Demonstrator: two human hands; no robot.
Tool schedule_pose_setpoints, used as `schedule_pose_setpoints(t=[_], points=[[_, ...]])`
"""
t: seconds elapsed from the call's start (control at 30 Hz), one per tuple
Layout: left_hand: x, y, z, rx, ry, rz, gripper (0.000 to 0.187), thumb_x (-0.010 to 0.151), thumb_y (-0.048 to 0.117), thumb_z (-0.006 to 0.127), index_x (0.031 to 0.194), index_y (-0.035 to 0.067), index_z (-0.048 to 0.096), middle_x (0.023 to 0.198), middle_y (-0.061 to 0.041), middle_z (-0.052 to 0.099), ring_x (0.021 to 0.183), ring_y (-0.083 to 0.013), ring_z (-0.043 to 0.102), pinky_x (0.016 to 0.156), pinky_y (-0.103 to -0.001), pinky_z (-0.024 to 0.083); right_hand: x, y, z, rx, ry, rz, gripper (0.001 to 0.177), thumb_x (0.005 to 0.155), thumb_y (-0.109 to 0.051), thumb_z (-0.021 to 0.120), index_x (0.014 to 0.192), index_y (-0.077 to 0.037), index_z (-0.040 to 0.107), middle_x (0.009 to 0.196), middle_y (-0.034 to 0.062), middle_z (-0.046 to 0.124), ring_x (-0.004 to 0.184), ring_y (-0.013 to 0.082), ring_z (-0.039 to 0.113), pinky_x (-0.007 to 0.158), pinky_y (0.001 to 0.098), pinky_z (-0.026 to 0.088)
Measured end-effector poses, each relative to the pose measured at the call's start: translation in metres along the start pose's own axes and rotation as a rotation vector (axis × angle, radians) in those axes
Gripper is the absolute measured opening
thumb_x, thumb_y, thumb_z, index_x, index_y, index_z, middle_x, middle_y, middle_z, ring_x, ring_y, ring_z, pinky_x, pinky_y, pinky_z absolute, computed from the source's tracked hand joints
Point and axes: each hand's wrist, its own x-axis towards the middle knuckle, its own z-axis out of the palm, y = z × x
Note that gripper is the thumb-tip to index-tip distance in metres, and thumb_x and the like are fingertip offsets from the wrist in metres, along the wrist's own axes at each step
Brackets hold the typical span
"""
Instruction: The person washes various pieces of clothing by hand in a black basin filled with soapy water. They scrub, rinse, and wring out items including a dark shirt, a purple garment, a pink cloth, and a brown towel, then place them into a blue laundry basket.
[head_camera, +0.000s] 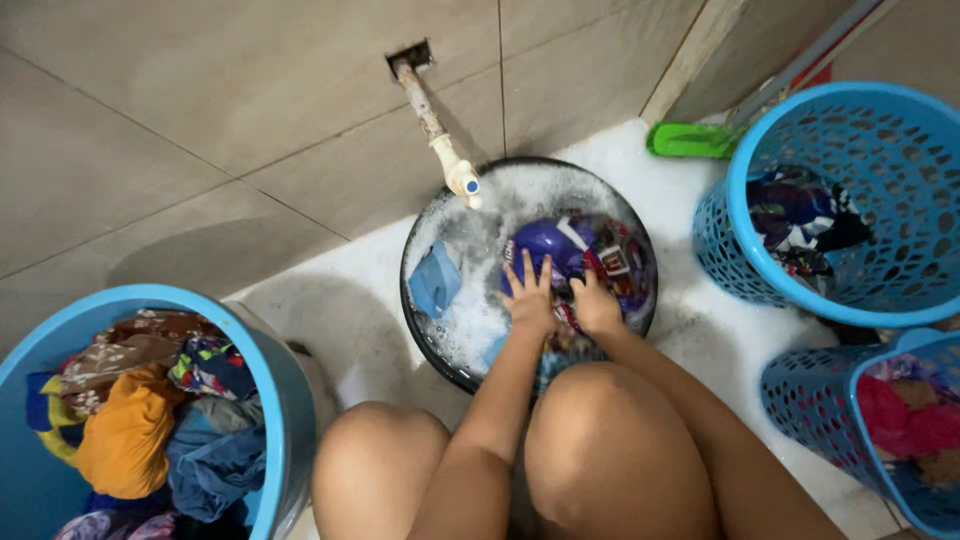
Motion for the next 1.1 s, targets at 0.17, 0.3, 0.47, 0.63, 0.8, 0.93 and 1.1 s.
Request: schedule_pose_setpoints(t=[0.17, 0.3, 0.47, 0.63, 0.8, 0.93, 1.1], points=[[0.049, -0.032, 0.094, 0.059, 0.180, 0.059, 0.115, 0.064, 0.048, 0.092, 0.158, 0.020, 0.031, 0.166, -0.019, 0.019, 0.150, -0.0497, 0.015, 0.118, -0.058, 0.031, 0.013, 0.009, 0.035, -0.077, -0.175, 0.028, 0.035, 0.098, -0.025, 0.050, 0.127, -0.007, 0.057, 0.133, 0.0288, 0.054, 0.110, 0.0465, 0.061, 0.094, 0.0539, 0.051], [0.074, -0.048, 0.147, -0.097, 0.091, 0.040, 0.065, 0.078, 0.041, 0.079, 0.133, 0.015, 0.056, 0.140, -0.022, 0.049, 0.130, -0.0435, 0.046, 0.108, -0.053, 0.044, 0.007, 0.008, 0.051, -0.087, -0.406, 0.010, 0.042, 0.099, -0.031, 0.051, 0.130, -0.003, 0.054, 0.133, 0.0310, 0.054, 0.113, 0.0462, 0.061, 0.096, 0.0519, 0.050], [0.083, -0.055, 0.156, -0.145, -0.041, 0.102, 0.043, 0.087, 0.042, 0.073, 0.113, 0.007, 0.075, 0.121, -0.025, 0.069, 0.114, -0.0395, 0.068, 0.099, -0.050, 0.052, -0.010, 0.021, 0.041, -0.014, -0.705, -0.022, 0.052, 0.101, -0.039, 0.053, 0.134, 0.001, 0.051, 0.133, 0.0338, 0.055, 0.117, 0.0459, 0.060, 0.100, 0.0494, 0.049], [0.088, -0.058, 0.119, -0.601, -0.126, 0.169, 0.094, 0.042, 0.044, 0.095, 0.121, 0.001, 0.068, 0.122, -0.021, 0.073, 0.115, -0.0337, 0.070, 0.103, -0.041, 0.054, 0.033, 0.002, -0.011, 0.091, -0.596, -0.122, 0.064, 0.102, -0.046, 0.054, 0.138, 0.006, 0.048, 0.132, 0.0365, 0.056, 0.121, 0.0456, 0.060, 0.103, 0.0469, 0.049], [0.069, -0.043, 0.064, -0.466, 0.197, 0.563, 0.152, 0.035, 0.057, 0.108, 0.145, -0.015, 0.033, 0.149, -0.035, 0.039, 0.141, -0.0489, 0.036, 0.112, -0.050, 0.031, 0.032, -0.069, -0.135, 0.345, -0.175, -0.334, 0.070, 0.103, -0.046, 0.057, 0.143, 0.010, 0.044, 0.130, 0.0396, 0.057, 0.122, 0.0458, 0.059, 0.103, 0.0464, 0.047], [0.012, -0.022, 0.006, -0.531, 0.510, 0.527, 0.143, 0.037, 0.046, 0.110, 0.147, -0.009, 0.037, 0.145, -0.036, 0.044, 0.132, -0.0537, 0.039, 0.107, -0.058, 0.031, -0.036, -0.148, -0.289, 0.973, -0.202, -0.164, 0.040, 0.100, -0.028, 0.060, 0.122, 0.005, 0.061, 0.105, 0.0175, 0.071, 0.091, 0.0275, 0.069, 0.084, 0.0398, 0.054], [-0.006, -0.006, -0.042, -0.820, 0.594, 0.582, 0.066, 0.077, 0.027, 0.083, 0.137, 0.008, 0.060, 0.121, -0.018, 0.073, 0.114, -0.0340, 0.069, 0.099, -0.042, 0.055, -0.122, -0.170, -0.385, 1.648, -0.064, -0.292, 0.020, 0.104, -0.014, 0.063, 0.119, -0.003, 0.062, 0.107, 0.0079, 0.070, 0.095, 0.0201, 0.070, 0.089, 0.0393, 0.058]])
